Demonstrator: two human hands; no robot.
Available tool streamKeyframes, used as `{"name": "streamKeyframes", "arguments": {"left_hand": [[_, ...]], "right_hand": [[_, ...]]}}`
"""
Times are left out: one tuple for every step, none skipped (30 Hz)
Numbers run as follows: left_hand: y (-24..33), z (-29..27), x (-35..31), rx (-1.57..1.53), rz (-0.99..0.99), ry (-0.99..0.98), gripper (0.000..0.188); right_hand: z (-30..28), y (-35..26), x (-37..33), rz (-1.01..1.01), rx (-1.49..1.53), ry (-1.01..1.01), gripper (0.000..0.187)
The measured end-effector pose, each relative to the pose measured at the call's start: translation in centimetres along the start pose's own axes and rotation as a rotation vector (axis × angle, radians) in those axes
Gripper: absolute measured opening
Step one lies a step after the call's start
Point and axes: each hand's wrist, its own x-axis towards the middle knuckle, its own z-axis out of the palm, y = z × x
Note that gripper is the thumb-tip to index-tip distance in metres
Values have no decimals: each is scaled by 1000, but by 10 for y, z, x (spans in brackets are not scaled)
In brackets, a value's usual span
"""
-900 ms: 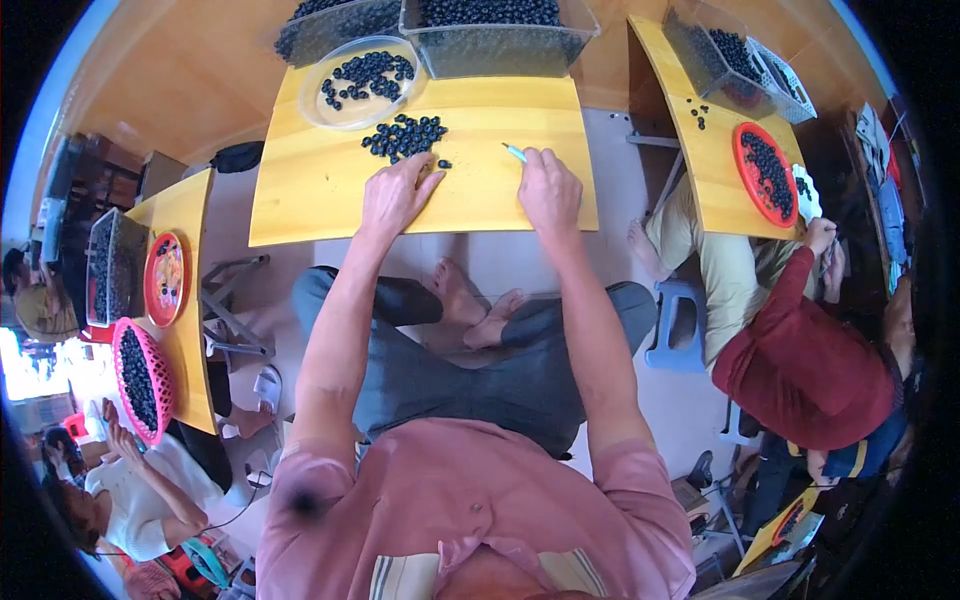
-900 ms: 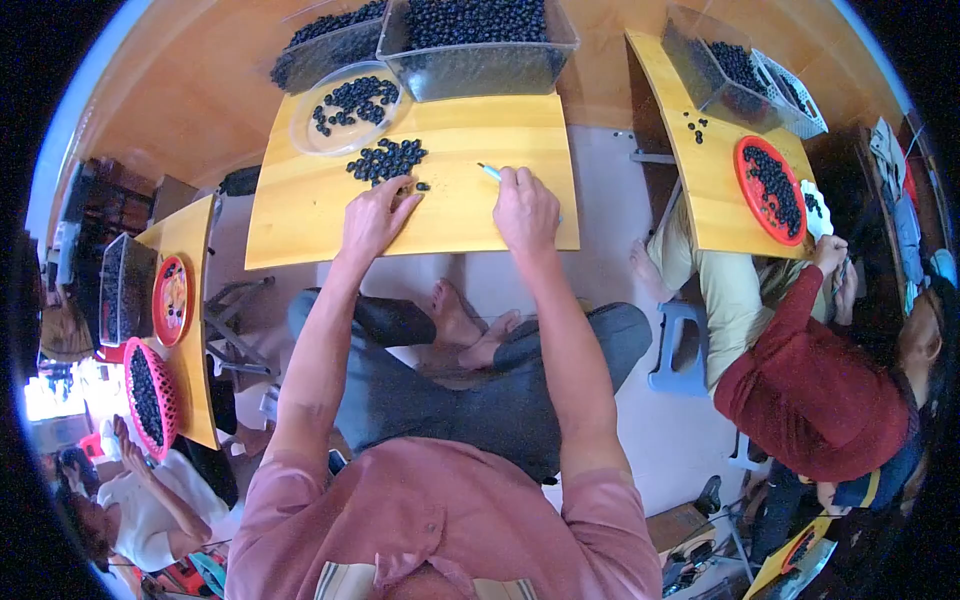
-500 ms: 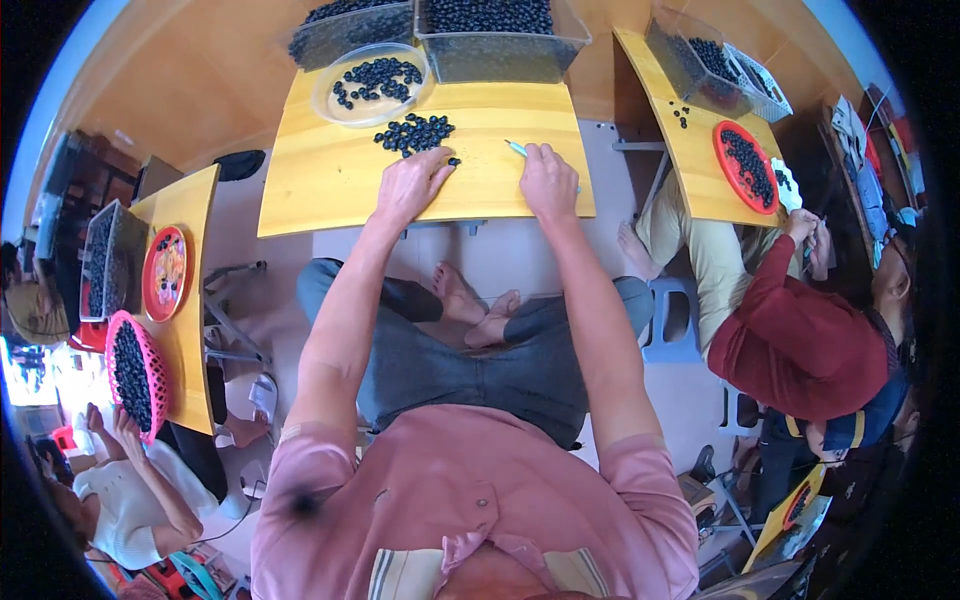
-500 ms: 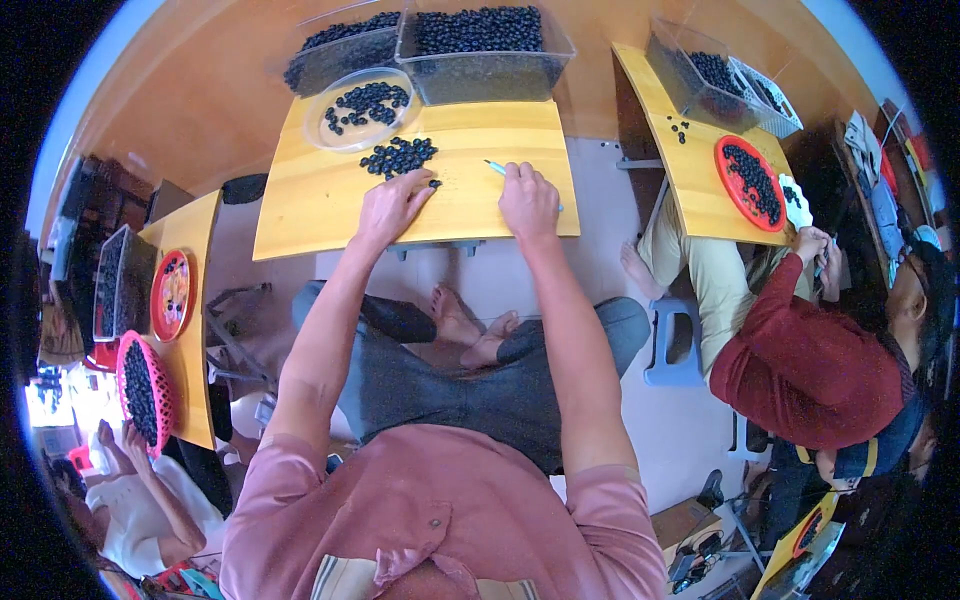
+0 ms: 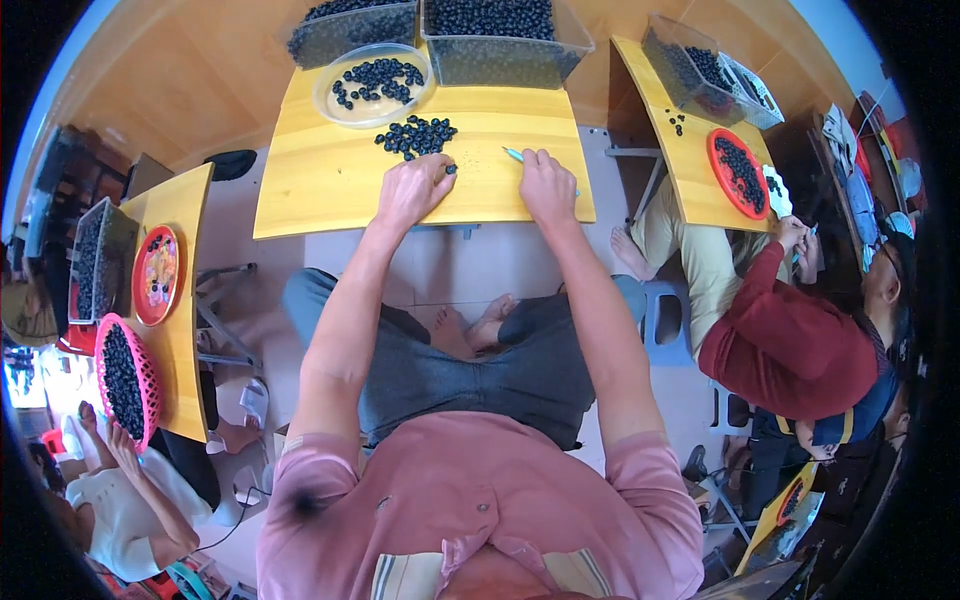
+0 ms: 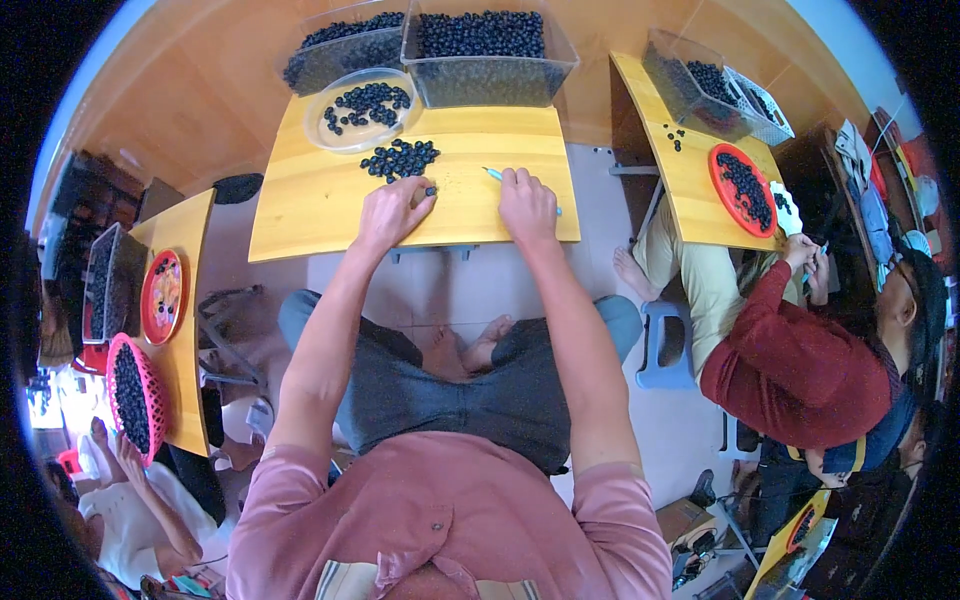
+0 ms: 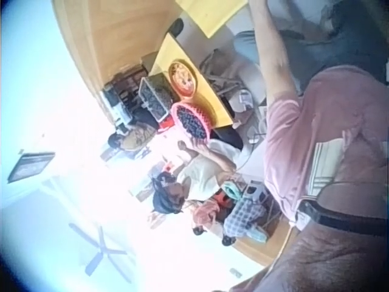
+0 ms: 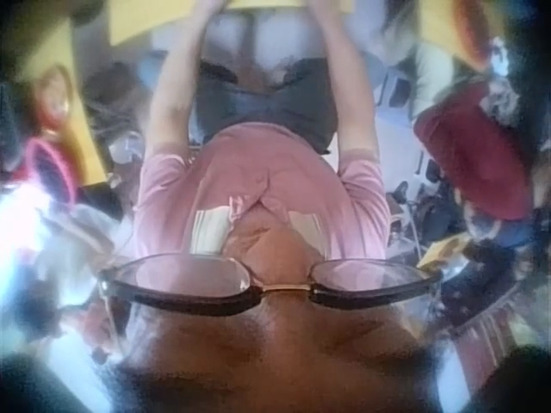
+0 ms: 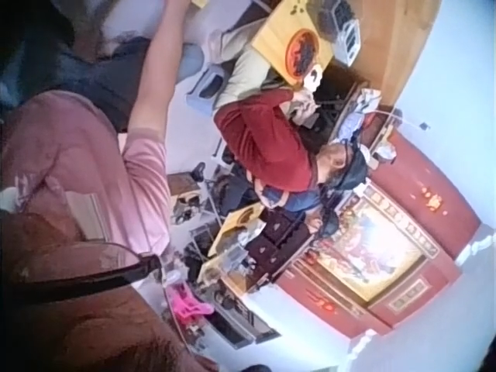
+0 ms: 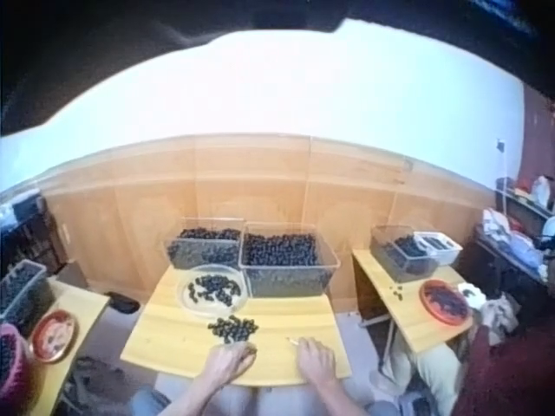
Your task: The person sorts black berries by hand on a desk, inspecting them one by one.
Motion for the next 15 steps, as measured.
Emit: {"name": "streamKeyframes", "arguments": {"left_hand": [[2,-2,0,6,46,31,22],[4,-3,-1,-2,46,24,22],[5,-7,-3,1,61,40,21],[5,-9,-4,2,77,54,21],[3,-7,-3,-24,87,82,20],[2,-7,-3,-28,84,76,20],[0,-7,-4,-86,84,108,19],[-1,-7,-5,-144,83,139,19],[-2,-6,-5,-150,82,135,19],[-3,-5,-5,-190,85,141,19],[-4,-4,-5,-229,88,147,21],[-3,-5,-5,-232,87,143,21],[-1,-7,-5,-287,57,109,20],[1,-7,-4,-341,27,74,19],[-1,-7,-3,-338,29,70,19]], "right_hand": [[-1,1,-1,4,17,27,8],[-1,2,-3,9,32,54,8],[-2,1,-3,12,29,49,8],[-3,0,-3,24,48,55,8],[-4,0,-3,36,65,61,8],[-5,-1,-3,38,64,53,8],[-6,-1,-2,64,85,30,9],[-7,-2,-2,89,107,7,10],[-8,-2,-2,92,103,1,10],[-9,-2,-2,93,120,10,10],[-10,-3,-2,94,138,19,11],[-12,-3,-2,97,136,14,11],[-14,-4,-2,86,120,18,9],[-15,-4,-2,76,104,21,8],[-15,-4,-3,81,107,21,8]]}}
